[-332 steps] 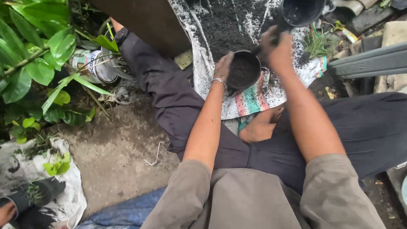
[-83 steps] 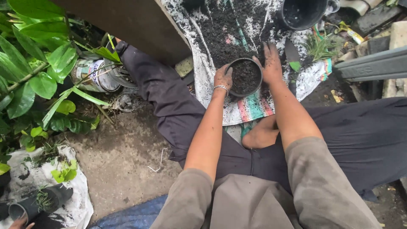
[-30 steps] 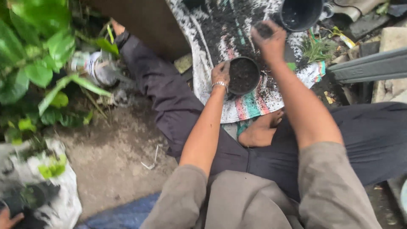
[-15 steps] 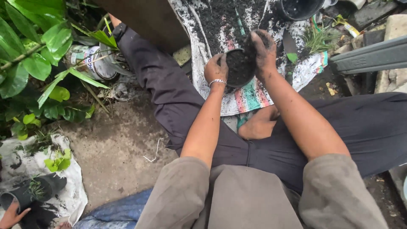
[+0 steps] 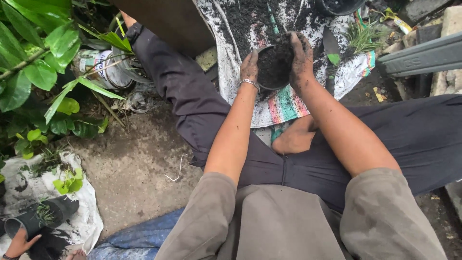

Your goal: The person scoops soil from a large pile onto a tarp and fills a small black plastic pot. They use their hands to pack the soil down firmly inside the pot and then place a small green plant into the soil.

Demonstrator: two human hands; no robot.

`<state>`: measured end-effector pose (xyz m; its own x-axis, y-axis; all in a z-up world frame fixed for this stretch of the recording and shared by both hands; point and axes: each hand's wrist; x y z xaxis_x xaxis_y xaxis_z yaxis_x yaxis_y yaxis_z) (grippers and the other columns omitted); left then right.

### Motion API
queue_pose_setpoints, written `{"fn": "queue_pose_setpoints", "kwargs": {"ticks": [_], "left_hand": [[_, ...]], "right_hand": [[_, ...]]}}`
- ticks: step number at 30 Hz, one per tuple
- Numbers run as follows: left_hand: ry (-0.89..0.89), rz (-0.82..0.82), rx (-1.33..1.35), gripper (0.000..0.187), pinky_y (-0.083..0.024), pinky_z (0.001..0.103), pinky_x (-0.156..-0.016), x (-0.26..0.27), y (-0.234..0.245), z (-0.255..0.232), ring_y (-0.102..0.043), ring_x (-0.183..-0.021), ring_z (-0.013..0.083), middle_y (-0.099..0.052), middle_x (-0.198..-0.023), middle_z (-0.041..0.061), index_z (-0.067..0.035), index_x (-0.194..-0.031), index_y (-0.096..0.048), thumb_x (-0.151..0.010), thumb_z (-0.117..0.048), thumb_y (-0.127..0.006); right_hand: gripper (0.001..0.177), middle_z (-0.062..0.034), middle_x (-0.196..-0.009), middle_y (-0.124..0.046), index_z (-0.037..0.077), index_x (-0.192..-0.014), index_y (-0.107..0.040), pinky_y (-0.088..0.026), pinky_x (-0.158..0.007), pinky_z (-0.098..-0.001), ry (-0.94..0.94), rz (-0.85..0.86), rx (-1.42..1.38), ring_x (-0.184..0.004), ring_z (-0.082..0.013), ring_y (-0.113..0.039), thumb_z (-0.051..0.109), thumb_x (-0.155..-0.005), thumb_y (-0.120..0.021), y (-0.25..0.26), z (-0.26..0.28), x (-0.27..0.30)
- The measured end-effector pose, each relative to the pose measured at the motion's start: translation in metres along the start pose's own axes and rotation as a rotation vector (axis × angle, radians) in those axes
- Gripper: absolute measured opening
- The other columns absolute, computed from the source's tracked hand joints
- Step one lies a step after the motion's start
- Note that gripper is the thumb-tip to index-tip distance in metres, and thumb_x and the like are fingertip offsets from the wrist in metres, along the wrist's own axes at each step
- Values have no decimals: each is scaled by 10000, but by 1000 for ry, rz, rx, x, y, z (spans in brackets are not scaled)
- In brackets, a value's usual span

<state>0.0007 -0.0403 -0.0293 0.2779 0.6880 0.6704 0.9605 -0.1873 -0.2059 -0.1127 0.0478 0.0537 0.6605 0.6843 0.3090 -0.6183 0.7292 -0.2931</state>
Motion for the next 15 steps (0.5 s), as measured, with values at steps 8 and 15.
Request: {"fn": "queue_pose_setpoints", "kwargs": {"ticks": [8, 15], "left_hand": [[-129, 178, 322, 293, -507, 377, -1028, -33, 2, 39, -659, -1146, 202, -707, -1310, 61, -137, -1267, -712, -1047, -239, -548], [-132, 126, 326, 320, -537, 399, -960, -9, -4, 19, -666, -1109, 212, -717, -1252, 71, -161, -1215, -722, -1007, -364, -589]], "right_hand": [[312, -46, -1024, -701, 107, -1017, -680, -488, -997, -360, 56, 11, 9, -980, -177, -616, 405, -949, -615, 2, -13, -4], [263, -40, -951, -709, 128, -977, -653, -544, -962, -339, 60, 105, 125, -901, -156, -655, 373, -1011, -561, -8, 0, 3]]}}
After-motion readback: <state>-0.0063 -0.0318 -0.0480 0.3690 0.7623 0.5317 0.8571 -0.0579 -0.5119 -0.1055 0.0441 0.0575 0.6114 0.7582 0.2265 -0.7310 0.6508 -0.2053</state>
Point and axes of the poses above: each hand's wrist, its own x-axis away from the middle knuckle, its own y-axis out of the back of the hand, z = x × y
